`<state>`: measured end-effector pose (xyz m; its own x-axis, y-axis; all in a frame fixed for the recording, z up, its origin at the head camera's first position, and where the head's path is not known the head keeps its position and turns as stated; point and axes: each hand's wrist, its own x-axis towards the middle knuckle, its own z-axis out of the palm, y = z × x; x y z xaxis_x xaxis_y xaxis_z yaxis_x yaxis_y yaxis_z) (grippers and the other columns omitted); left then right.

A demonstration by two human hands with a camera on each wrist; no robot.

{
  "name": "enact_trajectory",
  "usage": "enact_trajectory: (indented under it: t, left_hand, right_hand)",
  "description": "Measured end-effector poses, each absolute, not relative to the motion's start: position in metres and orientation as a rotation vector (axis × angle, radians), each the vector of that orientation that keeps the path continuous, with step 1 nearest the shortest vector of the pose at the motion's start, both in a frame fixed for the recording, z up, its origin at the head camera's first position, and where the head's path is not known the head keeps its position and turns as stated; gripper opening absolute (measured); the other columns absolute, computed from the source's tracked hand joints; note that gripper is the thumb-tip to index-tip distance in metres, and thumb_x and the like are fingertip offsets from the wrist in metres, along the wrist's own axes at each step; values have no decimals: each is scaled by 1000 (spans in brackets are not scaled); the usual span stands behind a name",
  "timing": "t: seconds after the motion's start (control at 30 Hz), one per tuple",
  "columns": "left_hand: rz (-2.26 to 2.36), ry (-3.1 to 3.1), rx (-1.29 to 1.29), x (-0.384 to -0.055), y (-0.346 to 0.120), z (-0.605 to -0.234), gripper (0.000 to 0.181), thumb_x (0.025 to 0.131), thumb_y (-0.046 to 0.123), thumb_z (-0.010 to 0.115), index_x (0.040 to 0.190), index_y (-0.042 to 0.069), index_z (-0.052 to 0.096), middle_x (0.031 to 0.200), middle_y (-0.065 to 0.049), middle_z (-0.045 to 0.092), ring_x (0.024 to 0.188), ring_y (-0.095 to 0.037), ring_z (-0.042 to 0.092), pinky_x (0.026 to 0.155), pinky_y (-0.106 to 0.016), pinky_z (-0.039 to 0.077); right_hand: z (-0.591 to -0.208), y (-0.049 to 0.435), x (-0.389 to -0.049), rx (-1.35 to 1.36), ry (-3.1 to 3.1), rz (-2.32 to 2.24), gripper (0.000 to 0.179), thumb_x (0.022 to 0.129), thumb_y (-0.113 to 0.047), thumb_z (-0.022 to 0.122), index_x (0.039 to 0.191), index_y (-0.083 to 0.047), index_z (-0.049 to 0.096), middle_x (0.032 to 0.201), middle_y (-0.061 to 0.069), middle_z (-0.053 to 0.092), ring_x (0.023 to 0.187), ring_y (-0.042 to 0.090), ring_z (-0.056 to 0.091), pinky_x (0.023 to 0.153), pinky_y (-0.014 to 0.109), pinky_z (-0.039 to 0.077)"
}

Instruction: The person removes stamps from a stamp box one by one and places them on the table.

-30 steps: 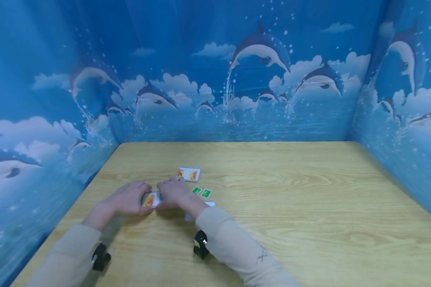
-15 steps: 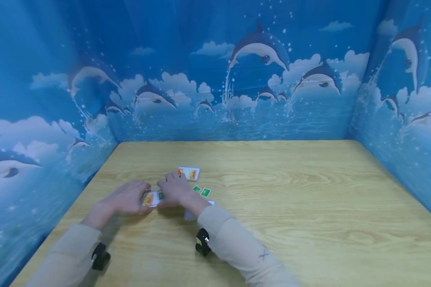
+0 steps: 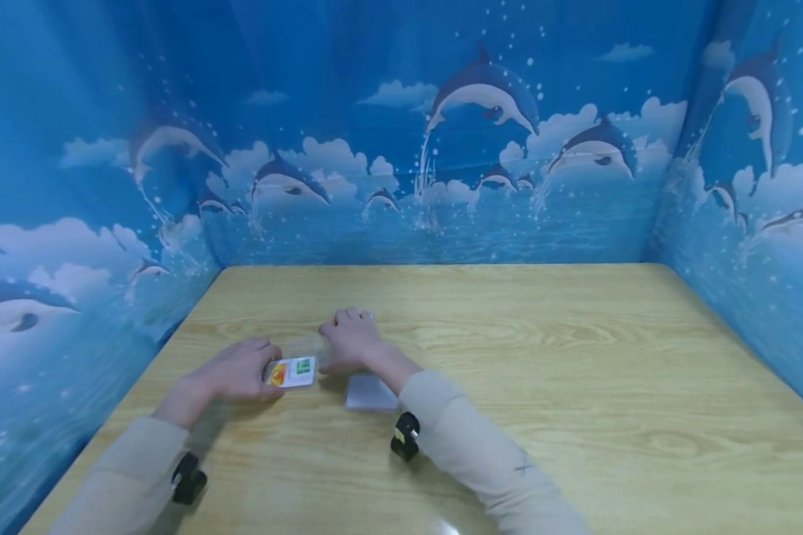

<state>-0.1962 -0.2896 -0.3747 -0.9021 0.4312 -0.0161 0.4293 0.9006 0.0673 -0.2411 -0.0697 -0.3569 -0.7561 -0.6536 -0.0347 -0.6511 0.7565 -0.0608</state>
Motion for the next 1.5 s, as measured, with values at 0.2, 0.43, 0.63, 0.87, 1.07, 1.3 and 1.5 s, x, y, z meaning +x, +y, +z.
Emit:
enact_trajectory:
  t: [0.2, 0.43, 0.63, 0.87, 1.07, 1.3, 1.5]
  left_hand:
    - [69, 3011, 689, -196, -287, -371, 57, 70, 46, 71, 107, 3, 60, 96, -5, 56, 86, -23, 53, 77, -44, 44]
    - [59, 3015, 702, -196, -286, -371, 57, 69, 46, 72, 106, 4, 61, 97, -6, 56, 87, -25, 54, 77, -44, 45]
    - [63, 3016, 706, -195, -287, -369, 56, 69, 44, 72, 106, 4, 61, 99, -7, 57, 92, -28, 55, 80, -47, 45]
    - [90, 3023, 718, -194, -288, -371, 55, 68, 42, 72, 107, 4, 61, 98, -6, 57, 91, -28, 55, 80, -47, 45]
    - [106, 3006, 650, -194, -287, -373, 56, 71, 44, 72, 108, 4, 59, 100, -6, 56, 91, -26, 54, 80, -47, 45]
    - [121, 2999, 645, -190, -285, -370, 56, 71, 42, 73, 108, 3, 59, 98, -6, 56, 88, -23, 53, 77, -44, 45]
    - [125, 3003, 638, -190, -284, -369, 55, 71, 41, 73, 108, 3, 59, 99, -6, 56, 87, -23, 53, 78, -44, 45]
  right_hand:
    - [-355, -52, -244, -1067, 2859, -100, 70, 77, -54, 66, 136, -22, 46, 131, 8, 44, 118, 22, 37, 99, 39, 30]
    - [-351, -47, -233, -1194, 2819, 4, 75, 74, -61, 66, 136, -23, 47, 125, 3, 50, 113, 19, 42, 98, 39, 32]
    - [-350, -53, -213, -1296, 2762, 52, 74, 73, -63, 65, 133, -24, 49, 131, 3, 48, 120, 20, 41, 101, 42, 31]
    - [-353, -61, -190, -1418, 2685, 130, 73, 72, -65, 64, 130, -24, 51, 116, -3, 53, 106, 13, 46, 93, 33, 36]
    - [-361, -70, -184, -1445, 2675, 195, 70, 70, -68, 63, 124, -25, 54, 103, -7, 53, 92, 9, 45, 82, 28, 36]
    - [-367, -75, -182, -1440, 2684, 251, 65, 70, -68, 63, 119, -26, 55, 99, -8, 52, 90, 8, 44, 79, 26, 36]
    - [-367, -75, -184, -1413, 2692, 235, 58, 69, -68, 64, 108, -26, 57, 97, -7, 52, 87, 8, 45, 76, 26, 36]
